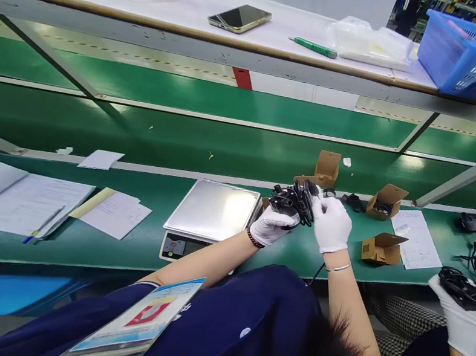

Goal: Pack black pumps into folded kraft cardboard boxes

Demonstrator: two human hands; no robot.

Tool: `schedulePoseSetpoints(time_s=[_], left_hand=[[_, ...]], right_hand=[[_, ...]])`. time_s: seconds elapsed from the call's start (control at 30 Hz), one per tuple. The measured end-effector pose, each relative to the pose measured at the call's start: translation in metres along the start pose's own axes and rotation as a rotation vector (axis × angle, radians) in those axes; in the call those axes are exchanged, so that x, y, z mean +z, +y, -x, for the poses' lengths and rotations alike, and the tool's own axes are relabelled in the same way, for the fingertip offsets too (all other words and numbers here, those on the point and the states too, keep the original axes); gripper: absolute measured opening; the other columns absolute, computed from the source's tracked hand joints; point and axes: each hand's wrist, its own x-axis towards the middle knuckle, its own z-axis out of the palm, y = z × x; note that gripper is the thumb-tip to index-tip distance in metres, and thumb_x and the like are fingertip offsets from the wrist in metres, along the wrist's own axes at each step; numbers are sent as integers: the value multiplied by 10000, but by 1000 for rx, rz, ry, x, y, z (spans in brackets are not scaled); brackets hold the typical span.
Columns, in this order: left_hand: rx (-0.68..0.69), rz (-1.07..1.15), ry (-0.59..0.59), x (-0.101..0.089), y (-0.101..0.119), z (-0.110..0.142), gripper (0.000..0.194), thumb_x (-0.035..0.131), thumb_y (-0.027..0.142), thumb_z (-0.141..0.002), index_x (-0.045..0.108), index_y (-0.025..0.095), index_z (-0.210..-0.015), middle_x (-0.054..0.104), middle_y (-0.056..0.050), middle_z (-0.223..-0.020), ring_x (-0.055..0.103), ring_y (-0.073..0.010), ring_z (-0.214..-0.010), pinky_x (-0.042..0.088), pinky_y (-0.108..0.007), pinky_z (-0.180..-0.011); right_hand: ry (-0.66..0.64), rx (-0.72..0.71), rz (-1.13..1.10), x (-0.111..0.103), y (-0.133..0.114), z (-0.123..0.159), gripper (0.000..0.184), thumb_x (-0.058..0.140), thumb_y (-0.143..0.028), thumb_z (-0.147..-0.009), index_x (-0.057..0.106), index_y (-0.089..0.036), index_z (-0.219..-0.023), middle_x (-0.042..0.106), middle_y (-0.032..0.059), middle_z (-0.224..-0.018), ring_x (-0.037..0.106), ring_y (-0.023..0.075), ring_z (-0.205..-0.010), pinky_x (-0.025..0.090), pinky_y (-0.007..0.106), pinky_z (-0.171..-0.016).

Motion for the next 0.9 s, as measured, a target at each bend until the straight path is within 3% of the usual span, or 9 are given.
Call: schedulePoseSetpoints(time_s=[0.17, 0.33, 0.4, 0.47, 0.53, 0.67, 0.73, 0.8, 0.9], left_hand=[[-15, 3, -34, 2, 4, -6, 700, 770, 117, -491, 671, 196, -1179, 678, -94, -1270, 623, -315, -1196, 499, -460, -998], [88, -117, 11, -12, 20, -27, 668, 750, 232, -598, 640, 185, -1255, 679, -108, -1251, 641, -321, -1166, 471, -548, -1058], [223, -231, 11, -24, 31, -36, 749, 806, 273, -610, 592, 227, -1326, 673, -89, -1257, 623, -305, -1204, 457, -528, -1091], [355, -384, 3, -35, 41, -41, 872, 886, 309, -574, 543, 251, -1373, 648, -88, -1296, 594, -304, -1252, 448, -495, -1109], [417, -532, -28, -41, 45, -40, 947, 937, 349, -546, 515, 243, -1387, 614, -107, -1338, 573, -317, -1274, 442, -483, -1112], [372, -664, -258, -33, 25, -24, 918, 935, 403, -596, 494, 220, -1380, 580, -141, -1358, 565, -341, -1277, 422, -507, -1113], [336, -635, -358, -23, 8, -14, 930, 927, 419, -610, 469, 234, -1398, 555, -146, -1389, 543, -349, -1305, 413, -515, -1119], [329, -605, -371, -15, -8, -6, 940, 918, 442, -619, 454, 239, -1410, 535, -147, -1413, 517, -354, -1334, 400, -523, -1133], [384, -660, -313, -9, -23, 0, 919, 911, 434, -613, 470, 223, -1391, 536, -149, -1408, 505, -358, -1343, 370, -539, -1161]], right_hand=[[-255, -202, 278, 0, -5, 2, 330, 401, -276, -995, 717, -202, -1057, 727, 90, -936, 641, 190, -755, 355, 279, -613], [-468, -241, 177, 0, 8, 16, 471, 423, -300, -996, 469, -220, -1458, 743, 50, -969, 679, 221, -821, 417, 285, -651], [-545, -190, 134, -6, 25, 24, 415, 434, -338, -1006, 528, -227, -1395, 746, 26, -911, 689, 220, -840, 452, 288, -691], [-565, -170, 141, -18, 43, 31, 323, 424, -376, -1018, 653, -224, -1188, 745, 32, -875, 693, 221, -803, 472, 308, -694], [-460, -244, 99, -32, 53, 34, 331, 421, -411, -1023, 691, -221, -1040, 745, 52, -889, 695, 228, -798, 495, 340, -710], [12, -467, -302, -36, 36, 27, 248, 530, -419, -985, 702, -248, -1037, 736, 81, -1129, 660, 266, -1139, 487, 459, -1012], [204, -391, -610, -21, 15, 22, 258, 506, -436, -996, 681, -254, -1053, 693, 80, -1259, 615, 266, -1246, 466, 498, -1078], [302, -202, -891, -2, -4, 19, 319, 429, -462, -1023, 655, -246, -1086, 684, 81, -1273, 644, 252, -1209, 492, 511, -1063], [263, 35, -1133, 20, -19, 23, 389, 401, -511, -1022, 653, -235, -1128, 717, 70, -1195, 675, 232, -1140, 469, 514, -1099]])
